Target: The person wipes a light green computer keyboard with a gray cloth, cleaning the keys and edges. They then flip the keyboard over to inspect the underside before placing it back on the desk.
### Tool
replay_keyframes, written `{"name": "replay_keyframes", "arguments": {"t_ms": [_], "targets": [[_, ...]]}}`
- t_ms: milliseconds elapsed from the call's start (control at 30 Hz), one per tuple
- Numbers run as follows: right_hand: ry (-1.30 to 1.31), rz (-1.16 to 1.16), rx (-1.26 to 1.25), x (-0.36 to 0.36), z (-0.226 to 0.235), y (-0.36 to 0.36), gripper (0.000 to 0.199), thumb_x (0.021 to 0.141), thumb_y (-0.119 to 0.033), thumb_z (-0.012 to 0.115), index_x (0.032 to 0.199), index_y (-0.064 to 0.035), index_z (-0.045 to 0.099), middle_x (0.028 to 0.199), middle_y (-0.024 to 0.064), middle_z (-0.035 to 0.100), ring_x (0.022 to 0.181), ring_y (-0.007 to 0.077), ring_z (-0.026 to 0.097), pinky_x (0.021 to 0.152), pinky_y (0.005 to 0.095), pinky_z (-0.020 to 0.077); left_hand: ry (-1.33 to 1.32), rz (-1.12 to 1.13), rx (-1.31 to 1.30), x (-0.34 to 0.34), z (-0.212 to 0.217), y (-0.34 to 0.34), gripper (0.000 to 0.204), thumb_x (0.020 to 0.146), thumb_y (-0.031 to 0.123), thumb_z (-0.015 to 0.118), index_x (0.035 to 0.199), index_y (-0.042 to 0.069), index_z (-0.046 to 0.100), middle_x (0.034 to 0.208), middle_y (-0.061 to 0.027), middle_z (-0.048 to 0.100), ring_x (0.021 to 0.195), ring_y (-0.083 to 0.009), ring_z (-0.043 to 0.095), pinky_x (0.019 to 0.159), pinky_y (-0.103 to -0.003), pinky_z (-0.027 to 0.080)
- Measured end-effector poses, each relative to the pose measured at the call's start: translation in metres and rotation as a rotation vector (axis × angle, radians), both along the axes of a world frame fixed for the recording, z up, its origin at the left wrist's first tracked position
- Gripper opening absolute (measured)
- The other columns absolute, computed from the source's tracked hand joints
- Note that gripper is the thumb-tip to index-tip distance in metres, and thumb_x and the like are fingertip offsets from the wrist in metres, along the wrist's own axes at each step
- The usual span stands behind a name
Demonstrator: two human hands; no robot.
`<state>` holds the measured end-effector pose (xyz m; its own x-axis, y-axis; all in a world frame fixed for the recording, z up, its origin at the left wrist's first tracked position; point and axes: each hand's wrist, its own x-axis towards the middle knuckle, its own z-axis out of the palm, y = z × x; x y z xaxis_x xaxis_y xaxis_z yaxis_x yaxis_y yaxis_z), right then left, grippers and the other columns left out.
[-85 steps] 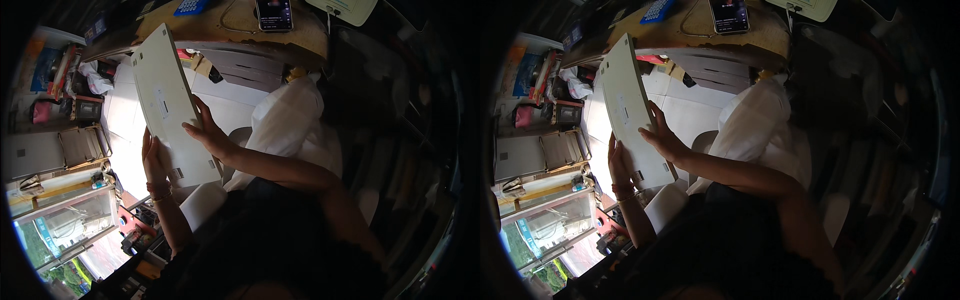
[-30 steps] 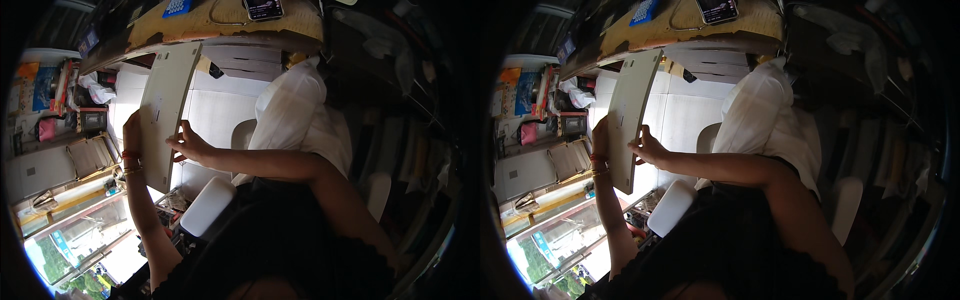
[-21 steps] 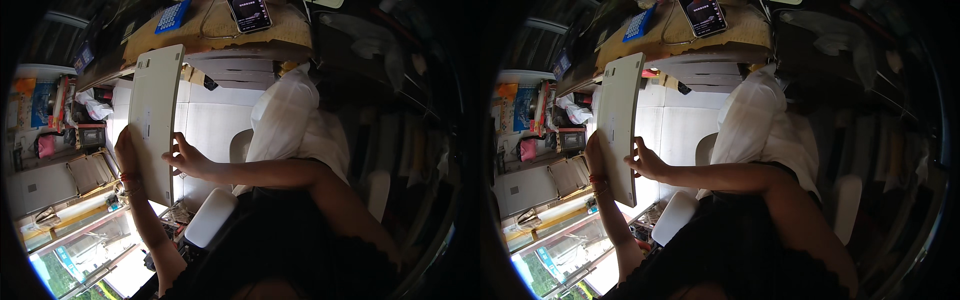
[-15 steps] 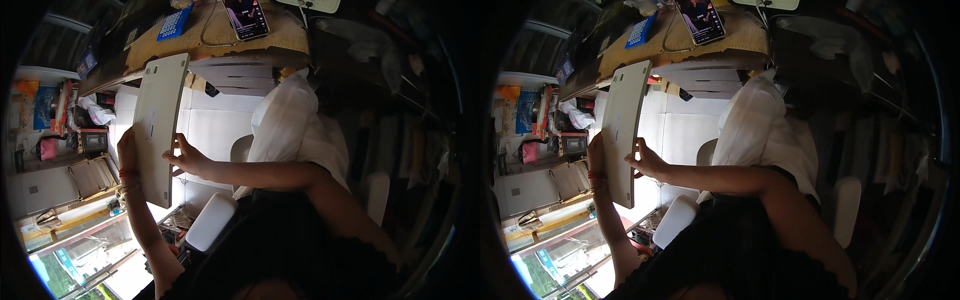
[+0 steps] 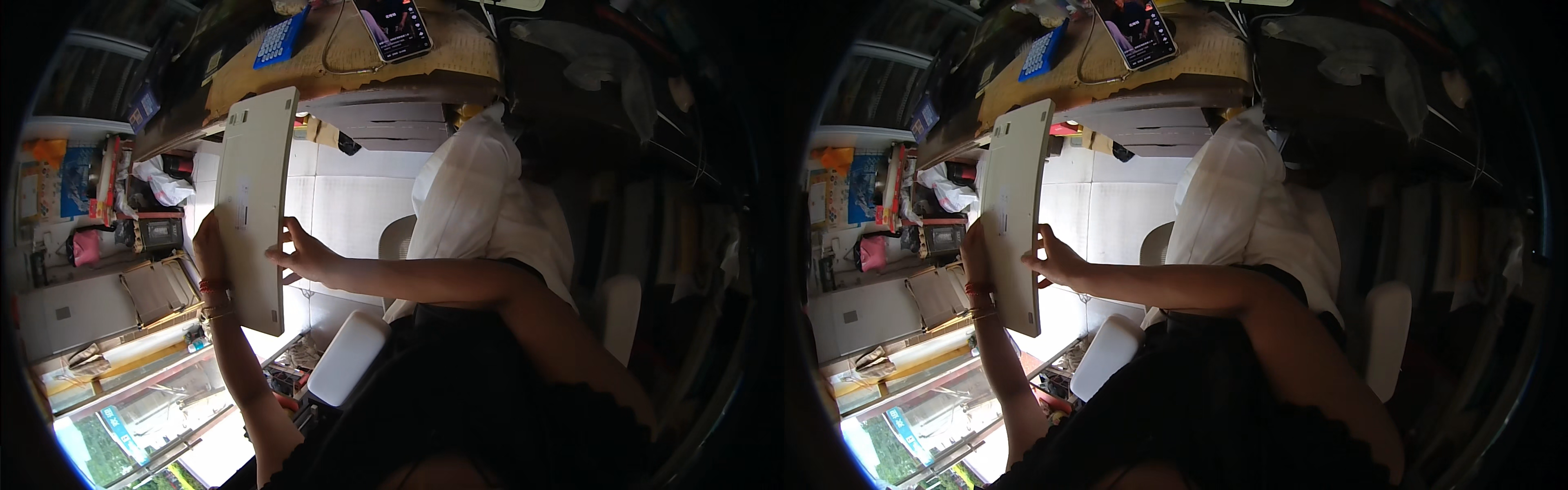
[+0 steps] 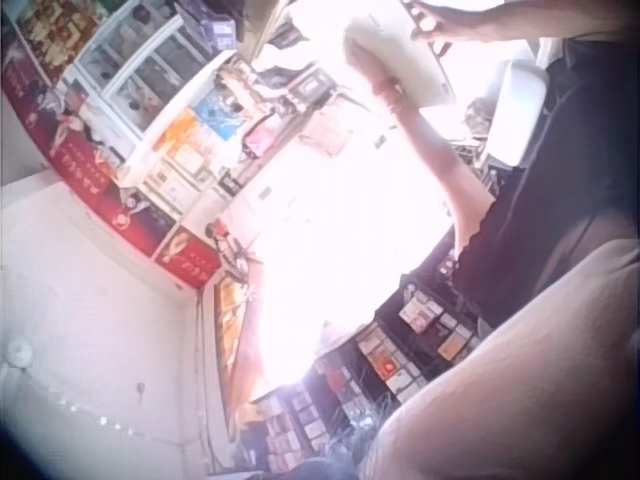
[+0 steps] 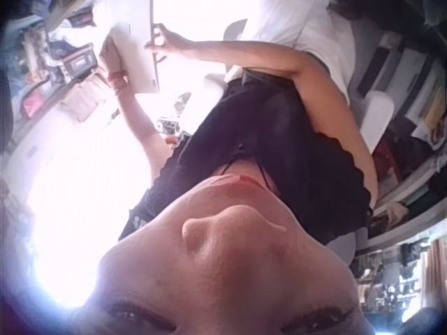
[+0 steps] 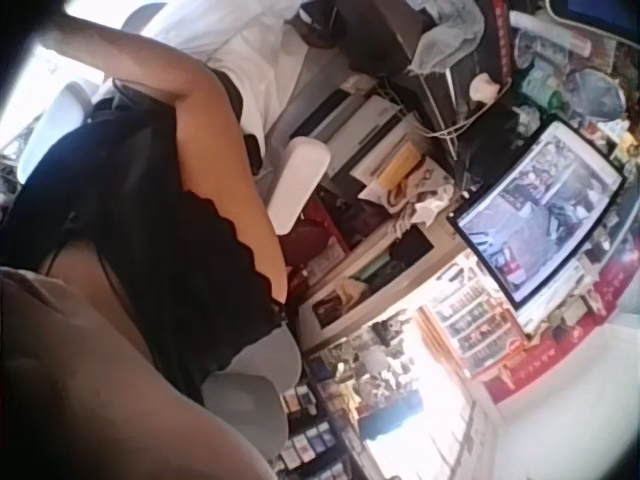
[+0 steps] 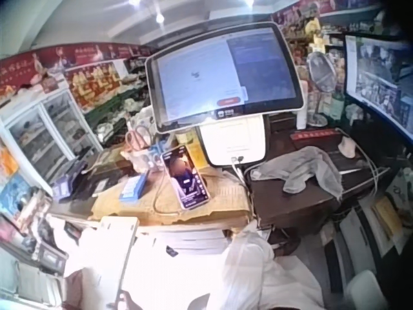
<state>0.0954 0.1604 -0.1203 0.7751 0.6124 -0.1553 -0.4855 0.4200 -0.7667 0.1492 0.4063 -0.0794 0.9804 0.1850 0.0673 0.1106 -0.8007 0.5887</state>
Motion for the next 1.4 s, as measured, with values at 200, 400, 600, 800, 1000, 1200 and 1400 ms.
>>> {"name": "replay_keyframes", "arguments": {"t_ms": [200, 400, 600, 800, 1000, 1200, 1400], "targets": [[0.013, -0.004, -0.005, -0.002, 0.005, -0.007, 0.054, 0.092, -0.018, 0.059, 0.131, -0.0065, 0.025, 0.126, 0.0158, 0.045, 0.103, 0.0272, 0.060, 0.072, 0.0363, 0.0611, 0.044, 0.009, -0.057, -0.004, 0.013, -0.009, 0.033, 0.098, 0.021, 0.047, 0.121, -0.001, 0.060, 0.103, -0.0059, 0.066, 0.090, -0.0110, 0.058, 0.079, -0.027, 0.048], [0.017, -0.015, -0.012, 0.002, 0.005, -0.004, 0.054, 0.092, -0.019, 0.058, 0.133, -0.0066, 0.025, 0.125, 0.0157, 0.045, 0.100, 0.0259, 0.061, 0.072, 0.0379, 0.0615, 0.010, -0.053, 0.002, -0.002, 0.008, -0.017, 0.032, 0.098, 0.020, 0.046, 0.118, -0.001, 0.061, 0.101, -0.0087, 0.068, 0.090, -0.0134, 0.059, 0.080, -0.029, 0.048], [-0.008, -0.005, -0.006, 0.000, 0.000, -0.001, 0.054, 0.093, -0.019, 0.058, 0.133, -0.0060, 0.025, 0.125, 0.0153, 0.044, 0.097, 0.0242, 0.062, 0.073, 0.0369, 0.0615, -0.003, -0.044, -0.009, -0.005, 0.002, -0.009, 0.032, 0.098, 0.020, 0.048, 0.119, 0.000, 0.060, 0.101, -0.0086, 0.067, 0.091, -0.0138, 0.059, 0.081, -0.029, 0.048], [-0.054, -0.016, -0.012, -0.002, 0.002, -0.005, 0.054, 0.093, -0.020, 0.058, 0.133, -0.0052, 0.025, 0.125, 0.0142, 0.044, 0.098, 0.0229, 0.061, 0.072, 0.0354, 0.0617, 0.051, 0.071, -0.052, -0.011, 0.020, -0.032, 0.032, 0.099, 0.019, 0.044, 0.119, -0.001, 0.060, 0.107, -0.0125, 0.067, 0.095, -0.0167, 0.061, 0.084, -0.031, 0.048], [-0.023, -0.011, -0.024, 0.002, 0.000, 0.000, 0.054, 0.093, -0.020, 0.058, 0.133, -0.0070, 0.025, 0.127, 0.0138, 0.044, 0.100, 0.0247, 0.061, 0.071, 0.0355, 0.0618, -0.028, -0.129, 0.024, -0.001, -0.013, 0.011, 0.033, 0.099, 0.019, 0.044, 0.121, -0.002, 0.058, 0.109, -0.0119, 0.066, 0.097, -0.0162, 0.060, 0.086, -0.029, 0.048], [-0.015, -0.025, 0.000, -0.001, -0.004, 0.000, 0.055, 0.092, -0.019, 0.058, 0.134, -0.0074, 0.025, 0.127, 0.0131, 0.044, 0.103, 0.0257, 0.059, 0.074, 0.0371, 0.0610, 0.027, -0.072, 0.006, -0.001, 0.011, -0.019, 0.032, 0.098, 0.015, 0.042, 0.124, 0.001, 0.057, 0.108, -0.0117, 0.066, 0.095, -0.0140, 0.060, 0.083, -0.029, 0.048], [-0.029, -0.013, -0.031, 0.000, 0.002, -0.009, 0.057, 0.092, -0.024, 0.058, 0.135, -0.0064, 0.024, 0.127, 0.0137, 0.044, 0.107, 0.0263, 0.057, 0.075, 0.0369, 0.0606, 0.028, -0.051, -0.058, 0.003, 0.004, -0.010, 0.031, 0.098, 0.017, 0.045, 0.121, 0.000, 0.058, 0.107, -0.0105, 0.066, 0.095, -0.0141, 0.061, 0.082, -0.029, 0.049]]}}
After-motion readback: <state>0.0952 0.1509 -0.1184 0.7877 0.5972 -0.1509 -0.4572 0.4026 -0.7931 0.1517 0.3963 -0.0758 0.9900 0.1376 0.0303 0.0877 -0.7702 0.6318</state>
